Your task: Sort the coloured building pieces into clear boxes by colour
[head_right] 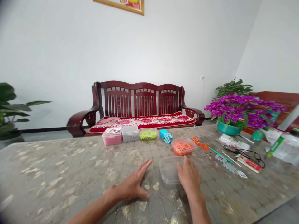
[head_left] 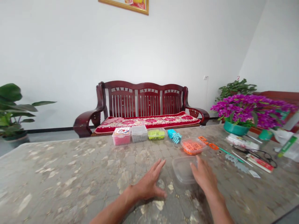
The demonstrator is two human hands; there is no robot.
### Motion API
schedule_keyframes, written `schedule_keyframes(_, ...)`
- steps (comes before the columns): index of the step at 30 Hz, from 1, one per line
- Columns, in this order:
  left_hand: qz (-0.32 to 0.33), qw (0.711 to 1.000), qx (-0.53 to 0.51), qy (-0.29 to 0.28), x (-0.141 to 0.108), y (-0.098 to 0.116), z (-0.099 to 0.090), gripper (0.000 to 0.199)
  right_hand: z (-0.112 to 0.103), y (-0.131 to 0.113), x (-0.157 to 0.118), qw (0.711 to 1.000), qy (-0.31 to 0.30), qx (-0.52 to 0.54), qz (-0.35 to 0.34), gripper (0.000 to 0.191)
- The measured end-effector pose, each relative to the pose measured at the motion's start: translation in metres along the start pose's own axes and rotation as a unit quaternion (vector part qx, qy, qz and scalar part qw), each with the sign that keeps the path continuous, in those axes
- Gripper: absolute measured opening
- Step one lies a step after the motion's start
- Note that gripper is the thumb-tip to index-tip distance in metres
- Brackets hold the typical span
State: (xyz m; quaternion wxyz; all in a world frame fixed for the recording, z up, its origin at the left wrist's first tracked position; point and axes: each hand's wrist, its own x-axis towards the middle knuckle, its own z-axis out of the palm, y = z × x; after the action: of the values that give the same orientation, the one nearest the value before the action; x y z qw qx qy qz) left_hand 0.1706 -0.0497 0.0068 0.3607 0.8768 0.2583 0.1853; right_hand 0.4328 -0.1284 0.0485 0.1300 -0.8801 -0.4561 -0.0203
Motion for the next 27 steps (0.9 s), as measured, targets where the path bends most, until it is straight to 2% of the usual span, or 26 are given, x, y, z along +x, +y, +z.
schedule_keyframes(2,-0.002,1.000,-0.008,0.027,-0.009,-0.003,-0.004,0.134,0.003,-0.038,-0.010,0.998,-0.017,0.019,-0.051,0.056)
schedule_keyframes(6,-0.028,0.993,0.007,0.112,-0.037,-0.016,-0.025,0.119,0.022,-0.108,-0.029,0.983,-0.043,0.077,-0.163,0.052)
schedule_keyframes(8,-0.041,0.989,0.022,0.143,-0.057,-0.026,-0.040,0.108,0.036,-0.132,-0.031,0.965,-0.051,0.133,-0.221,0.052)
schedule_keyframes(10,-0.058,0.978,0.054,0.192,-0.077,-0.036,-0.055,0.093,0.051,-0.147,-0.027,0.930,-0.067,0.217,-0.289,0.051)
schedule_keyframes(13,-0.090,0.953,0.093,0.273,-0.099,-0.051,-0.072,0.083,0.071,-0.154,-0.015,0.855,-0.089,0.344,-0.378,0.050)
schedule_keyframes(15,-0.099,0.942,0.111,0.301,-0.105,-0.059,-0.079,0.080,0.082,-0.152,-0.010,0.824,-0.079,0.397,-0.396,0.055)
schedule_keyframes(17,-0.100,0.934,0.128,0.318,-0.105,-0.065,-0.081,0.078,0.089,-0.147,-0.010,0.818,-0.060,0.415,-0.394,0.060)
schedule_keyframes(19,-0.103,0.926,0.142,0.334,-0.102,-0.068,-0.081,0.074,0.091,-0.141,-0.014,0.827,-0.033,0.398,-0.396,0.067)
schedule_keyframes(22,-0.113,0.908,0.176,0.362,-0.099,-0.069,-0.079,0.066,0.085,-0.135,-0.022,0.842,0.046,0.330,-0.424,0.074)
schedule_keyframes(24,-0.098,0.899,0.221,0.364,-0.099,-0.065,-0.076,0.067,0.078,-0.134,-0.027,0.841,0.088,0.286,-0.452,0.069)
schedule_keyframes(27,-0.052,0.895,0.296,0.329,-0.096,-0.052,-0.070,0.066,0.068,-0.138,-0.033,0.819,0.107,0.246,-0.508,0.049)
